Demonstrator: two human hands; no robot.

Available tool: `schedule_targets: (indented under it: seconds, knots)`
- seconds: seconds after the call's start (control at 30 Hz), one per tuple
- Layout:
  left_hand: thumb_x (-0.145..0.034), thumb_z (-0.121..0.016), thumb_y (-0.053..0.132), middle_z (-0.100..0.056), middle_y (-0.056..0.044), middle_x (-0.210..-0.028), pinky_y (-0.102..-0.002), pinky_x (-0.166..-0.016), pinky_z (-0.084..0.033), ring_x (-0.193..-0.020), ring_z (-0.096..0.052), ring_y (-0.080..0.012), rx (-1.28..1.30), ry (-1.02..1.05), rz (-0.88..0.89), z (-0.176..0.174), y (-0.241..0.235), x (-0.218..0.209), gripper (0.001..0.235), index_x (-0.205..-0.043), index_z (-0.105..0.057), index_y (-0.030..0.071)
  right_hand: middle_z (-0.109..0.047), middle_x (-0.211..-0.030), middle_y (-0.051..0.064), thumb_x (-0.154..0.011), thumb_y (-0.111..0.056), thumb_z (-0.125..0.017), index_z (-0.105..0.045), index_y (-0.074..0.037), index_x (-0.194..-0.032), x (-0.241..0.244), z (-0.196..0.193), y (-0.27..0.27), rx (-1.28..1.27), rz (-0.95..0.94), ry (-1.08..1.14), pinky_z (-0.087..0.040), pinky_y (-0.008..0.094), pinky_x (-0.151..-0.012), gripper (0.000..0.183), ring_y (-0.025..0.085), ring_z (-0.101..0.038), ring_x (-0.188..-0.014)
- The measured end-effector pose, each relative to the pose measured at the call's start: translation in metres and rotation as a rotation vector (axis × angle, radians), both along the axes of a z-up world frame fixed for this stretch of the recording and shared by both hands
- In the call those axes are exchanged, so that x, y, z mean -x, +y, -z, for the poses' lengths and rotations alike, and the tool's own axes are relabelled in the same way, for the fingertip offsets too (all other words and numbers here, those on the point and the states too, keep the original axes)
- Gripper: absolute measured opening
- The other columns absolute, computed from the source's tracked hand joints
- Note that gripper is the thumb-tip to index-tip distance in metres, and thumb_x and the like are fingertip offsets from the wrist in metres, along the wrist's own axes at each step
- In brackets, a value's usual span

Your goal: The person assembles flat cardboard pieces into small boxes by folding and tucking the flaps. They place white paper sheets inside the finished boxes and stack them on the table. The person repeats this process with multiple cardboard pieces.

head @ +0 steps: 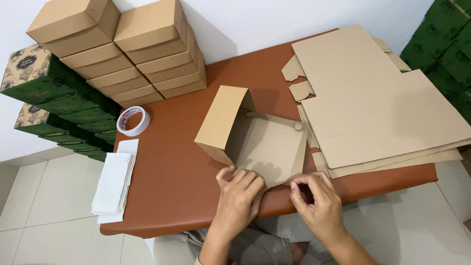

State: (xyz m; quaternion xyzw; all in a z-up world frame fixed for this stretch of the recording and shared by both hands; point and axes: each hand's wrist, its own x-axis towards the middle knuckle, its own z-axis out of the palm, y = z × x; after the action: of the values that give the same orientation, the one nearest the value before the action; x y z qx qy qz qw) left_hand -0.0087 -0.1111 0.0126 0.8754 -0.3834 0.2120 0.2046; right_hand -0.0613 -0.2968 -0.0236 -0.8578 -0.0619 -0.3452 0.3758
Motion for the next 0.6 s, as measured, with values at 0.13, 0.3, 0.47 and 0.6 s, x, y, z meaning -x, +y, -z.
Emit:
schedule_targets:
  seconds: [0.13, 0.3, 0.47, 0.6]
  knots:
    - [-0.098, -0.05, 0.0, -0.054, 0.001, -0.083, -0.04, -0.091, -0.031, -0.076, -0.051, -0.0188, 0.007, -0.026, 0.051, -0.002, -0.001, 0.004, 0.02, -0.083, -0.05, 0.012, -0.068, -0.084, 0.0, -0.092, -0.013, -0.064, -0.064, -0.01, -0.086, 0.001, 0.007, 0.001, -0.062, 0.078, 0.07, -0.051, 0.029, -0.075, 0.006, 0.016, -0.061, -0.08]
    - [-0.1, -0.055, 0.009, -0.058, -0.002, -0.087, -0.04, -0.083, -0.035, -0.078, -0.052, -0.0232, -0.031, -0.065, 0.076, -0.006, -0.008, 0.004, 0.013, -0.087, -0.053, 0.01, -0.067, -0.086, 0.004, -0.092, -0.015, -0.064, -0.062, -0.008, -0.087, -0.002, 0.007, -0.004, -0.004, 0.039, 0.11, -0.048, 0.036, -0.078, 0.009, 0.024, -0.059, -0.084]
    - [-0.102, -0.062, 0.01, -0.059, 0.002, -0.082, -0.036, -0.078, -0.037, -0.075, -0.053, -0.0184, 0.045, -0.152, 0.082, -0.004, -0.016, 0.001, 0.011, -0.091, -0.063, 0.013, -0.073, -0.089, -0.001, -0.093, -0.014, -0.064, -0.07, -0.008, -0.094, -0.002, -0.016, -0.007, -0.032, -0.128, 0.087, -0.051, 0.029, -0.075, 0.008, 0.017, -0.062, -0.081]
    - [-0.1, -0.061, 0.004, -0.058, 0.002, -0.08, -0.034, -0.075, -0.036, -0.073, -0.053, -0.0177, 0.09, -0.233, 0.097, -0.006, -0.018, 0.003, 0.021, -0.082, -0.057, 0.013, -0.076, -0.096, 0.001, -0.092, -0.011, -0.065, -0.074, -0.008, -0.099, -0.004, -0.021, -0.016, -0.047, -0.23, 0.079, -0.055, 0.028, -0.078, 0.012, 0.016, -0.066, -0.086]
